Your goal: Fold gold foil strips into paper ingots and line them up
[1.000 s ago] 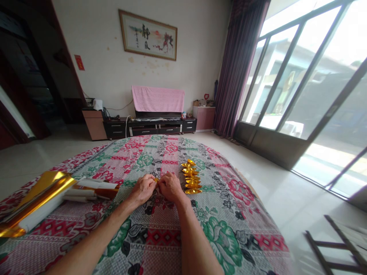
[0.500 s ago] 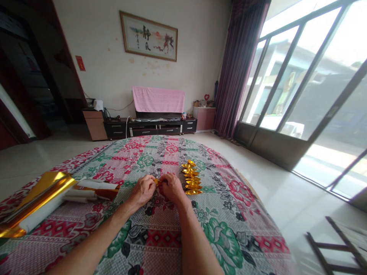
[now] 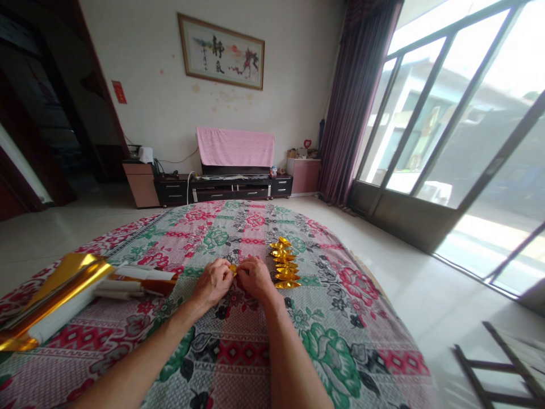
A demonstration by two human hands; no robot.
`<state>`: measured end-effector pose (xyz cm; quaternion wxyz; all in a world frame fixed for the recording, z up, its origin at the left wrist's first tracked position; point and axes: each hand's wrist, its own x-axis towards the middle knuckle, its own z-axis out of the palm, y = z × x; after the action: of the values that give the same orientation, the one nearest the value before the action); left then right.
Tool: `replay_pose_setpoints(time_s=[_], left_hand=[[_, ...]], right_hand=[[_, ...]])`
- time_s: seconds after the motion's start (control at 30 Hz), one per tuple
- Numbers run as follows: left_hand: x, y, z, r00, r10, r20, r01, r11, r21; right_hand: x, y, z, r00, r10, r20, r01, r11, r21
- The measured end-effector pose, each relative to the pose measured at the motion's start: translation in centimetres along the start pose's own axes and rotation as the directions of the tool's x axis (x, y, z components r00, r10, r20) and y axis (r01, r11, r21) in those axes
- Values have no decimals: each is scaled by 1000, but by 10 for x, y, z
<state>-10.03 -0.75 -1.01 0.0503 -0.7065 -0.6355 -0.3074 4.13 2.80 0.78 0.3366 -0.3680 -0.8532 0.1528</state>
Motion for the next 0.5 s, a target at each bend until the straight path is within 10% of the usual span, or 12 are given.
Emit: replay_pose_setpoints(time_s=[0.5], left_hand=[[-1,-8,-2,1000,11,24,-8,990,-142]], right_hand=[[0,2,8,993,91,-68,-92,996,-7]])
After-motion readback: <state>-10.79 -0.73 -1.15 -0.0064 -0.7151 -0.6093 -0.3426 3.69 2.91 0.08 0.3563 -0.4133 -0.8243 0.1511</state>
